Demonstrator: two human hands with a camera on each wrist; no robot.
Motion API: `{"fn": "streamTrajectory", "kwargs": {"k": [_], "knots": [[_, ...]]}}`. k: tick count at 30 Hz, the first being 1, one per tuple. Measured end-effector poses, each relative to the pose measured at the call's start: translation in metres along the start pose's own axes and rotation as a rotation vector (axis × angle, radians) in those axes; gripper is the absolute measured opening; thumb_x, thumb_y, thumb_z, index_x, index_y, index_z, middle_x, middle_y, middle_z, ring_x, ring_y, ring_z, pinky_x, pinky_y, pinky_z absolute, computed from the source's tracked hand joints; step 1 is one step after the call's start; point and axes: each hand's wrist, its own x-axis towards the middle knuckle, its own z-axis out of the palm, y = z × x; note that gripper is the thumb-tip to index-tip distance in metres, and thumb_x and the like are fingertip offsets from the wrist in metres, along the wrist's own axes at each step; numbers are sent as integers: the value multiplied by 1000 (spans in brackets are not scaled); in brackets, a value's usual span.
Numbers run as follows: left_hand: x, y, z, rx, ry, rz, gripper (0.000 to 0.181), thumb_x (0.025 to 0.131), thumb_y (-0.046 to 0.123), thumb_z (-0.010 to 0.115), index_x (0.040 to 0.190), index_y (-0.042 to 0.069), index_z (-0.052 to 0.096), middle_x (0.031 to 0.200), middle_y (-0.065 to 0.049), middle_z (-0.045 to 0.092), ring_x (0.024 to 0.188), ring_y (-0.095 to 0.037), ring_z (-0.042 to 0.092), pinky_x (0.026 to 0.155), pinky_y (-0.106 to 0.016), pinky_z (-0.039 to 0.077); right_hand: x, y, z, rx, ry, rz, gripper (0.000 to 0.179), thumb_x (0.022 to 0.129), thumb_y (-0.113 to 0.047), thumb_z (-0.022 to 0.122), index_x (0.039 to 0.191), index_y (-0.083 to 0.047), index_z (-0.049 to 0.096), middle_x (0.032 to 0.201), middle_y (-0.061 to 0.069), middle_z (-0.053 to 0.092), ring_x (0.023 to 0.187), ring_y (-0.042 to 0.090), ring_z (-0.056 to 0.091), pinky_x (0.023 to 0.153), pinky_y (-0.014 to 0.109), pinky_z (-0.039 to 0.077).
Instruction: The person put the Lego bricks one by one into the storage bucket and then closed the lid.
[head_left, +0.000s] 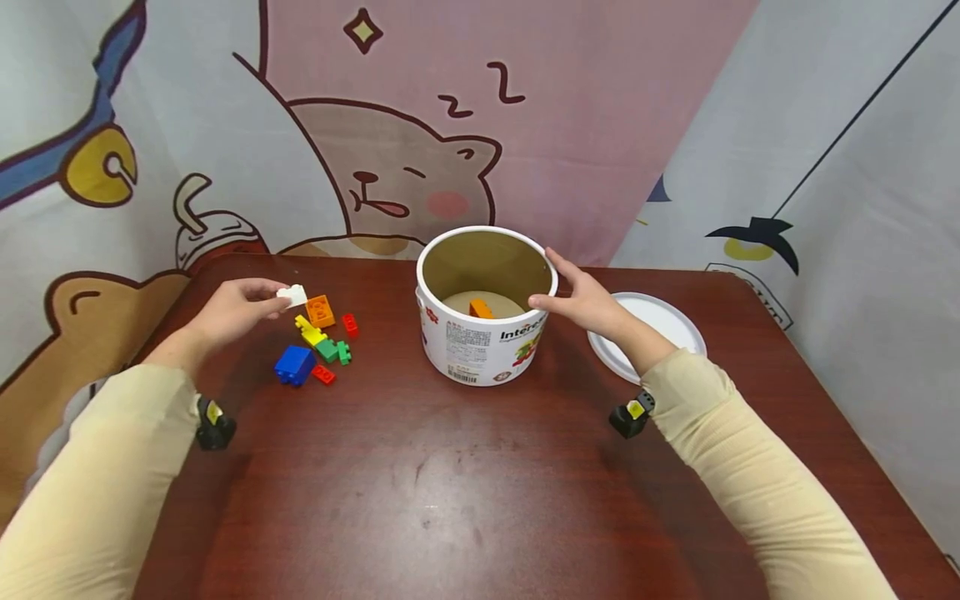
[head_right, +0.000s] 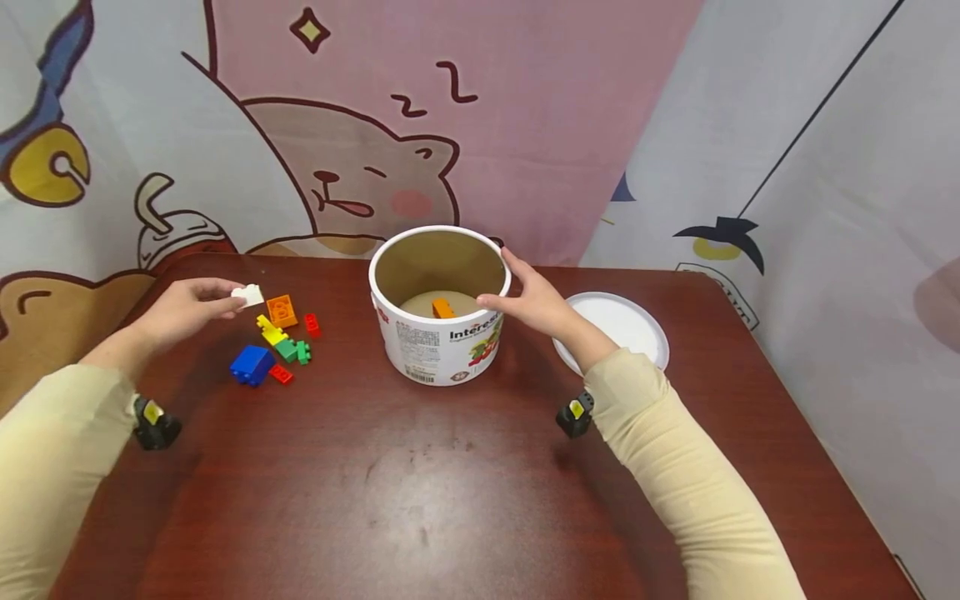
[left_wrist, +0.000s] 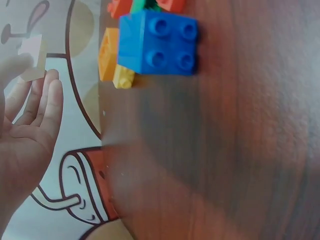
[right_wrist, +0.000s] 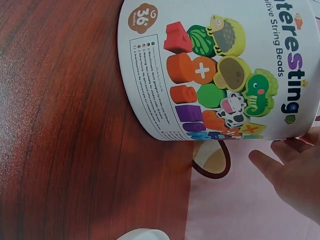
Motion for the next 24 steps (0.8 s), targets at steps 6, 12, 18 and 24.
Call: {"fn": "streamTrajectory", "kwargs": {"k": [6, 12, 18, 24], "knots": [[3, 15, -1, 8, -5, 10, 55, 93, 40, 54, 126, -4, 52, 116, -26, 58, 75, 0, 56, 67, -9, 44, 0, 1, 1, -12, 6, -3, 84, 86, -25, 65, 150, -7, 14, 157, 12, 15, 144, 28, 15, 116, 46, 16], [5, 31, -1, -28, 3, 29, 55, 92, 41, 55, 124, -4, 53, 117, -25, 57, 73, 6, 56, 68, -8, 44, 1, 2, 1, -19, 9, -5, 87, 85, -29, 67, 150, -8, 14, 157, 12, 15, 144, 28, 15, 116, 47, 16], [6, 43, 0, -31, -1, 45, 53, 92, 39, 56, 124, -4, 54, 119, -26, 57, 75, 6, 57, 68, -7, 44, 1, 2, 0, -8, 5, 5, 88, 84, -30, 67, 151, -10, 13, 157, 10, 15, 144, 27, 15, 115, 47, 17], [8, 54, 0, -43, -25, 50, 53, 92, 40, 56, 125, -2, 54, 120, -23, 57, 76, 5, 57, 70, -8, 42, 1, 1, -1, -12, 4, 16, 89, 84, -31, 67, 151, -10, 13, 157, 10, 14, 144, 27, 15, 115, 48, 18]]}}
